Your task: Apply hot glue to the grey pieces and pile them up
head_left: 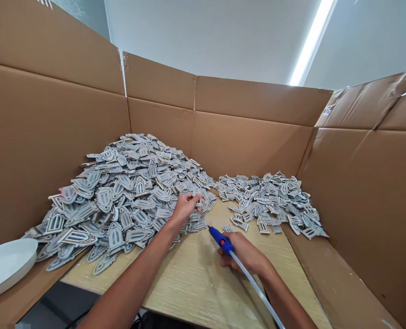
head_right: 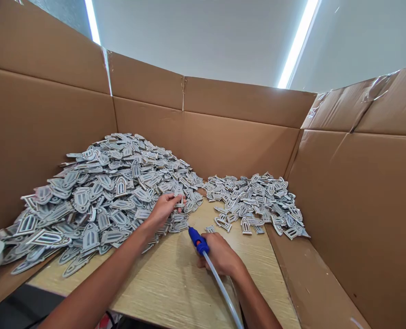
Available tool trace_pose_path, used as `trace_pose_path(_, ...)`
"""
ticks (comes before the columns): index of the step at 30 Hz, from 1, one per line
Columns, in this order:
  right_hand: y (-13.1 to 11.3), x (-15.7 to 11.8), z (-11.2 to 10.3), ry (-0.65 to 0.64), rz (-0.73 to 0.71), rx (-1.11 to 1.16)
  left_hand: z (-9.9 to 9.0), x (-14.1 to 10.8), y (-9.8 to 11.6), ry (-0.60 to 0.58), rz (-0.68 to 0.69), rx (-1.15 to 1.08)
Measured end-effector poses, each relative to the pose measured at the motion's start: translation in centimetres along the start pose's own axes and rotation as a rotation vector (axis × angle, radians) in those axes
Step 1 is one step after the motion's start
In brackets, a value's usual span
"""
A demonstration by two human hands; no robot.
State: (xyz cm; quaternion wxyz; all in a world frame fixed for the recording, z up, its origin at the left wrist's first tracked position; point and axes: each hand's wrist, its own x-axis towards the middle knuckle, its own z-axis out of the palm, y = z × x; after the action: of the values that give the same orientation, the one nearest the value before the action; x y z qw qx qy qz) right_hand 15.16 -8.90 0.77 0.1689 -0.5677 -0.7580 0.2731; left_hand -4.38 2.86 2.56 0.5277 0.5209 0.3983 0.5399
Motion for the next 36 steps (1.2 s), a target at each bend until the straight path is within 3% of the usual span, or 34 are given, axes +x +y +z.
trace_pose_path(5, 0.3, 0.2, 0.4, 0.004, -0.007, -0.012, 0.0, -0.1, 0.2, 0.012, -0.023, -0.112)
trace_pose_path(7, 0.6, 0.2, 0.2, 0.025, -0.03, 0.097, -0.1, -0.1, 0.2, 0.028, -0.01, -0.116)
trace_pose_path(10, 0.9, 0.3, -0.6, 0.161, -0.059, 0.3, 0.1, -0.2, -0.1, 0.028, -0.018, -0.074)
trace_pose_path(17, 0.6, 1.2, -2.3, 0.587, -0.035, 0.511, 3.2, -2.6, -1.6, -0.292, -0.223, -0.047)
trace_pose_path(20, 0.6, 1.4, -2.0, 0.669, -0.051, 0.508, 4.2, -3.5, -2.4, -0.442, -0.261, -0.076)
trace_pose_path(26, 0.2, 1.7, -0.9, 0.713, -0.097, 0.6, 4.7, -4.2, -2.6, -0.594, -0.204, -0.106)
trace_pose_path(31, 0.1, 1.5, -0.3, 0.604, -0.122, 0.684, 4.6, -4.8, -2.0, -0.609, -0.151, -0.089)
trace_pose_path(36, 0.0, 1.3, -0.2, 0.612, -0.135, 0.64, 4.6, -4.8, -2.4, -0.658, -0.126, -0.108)
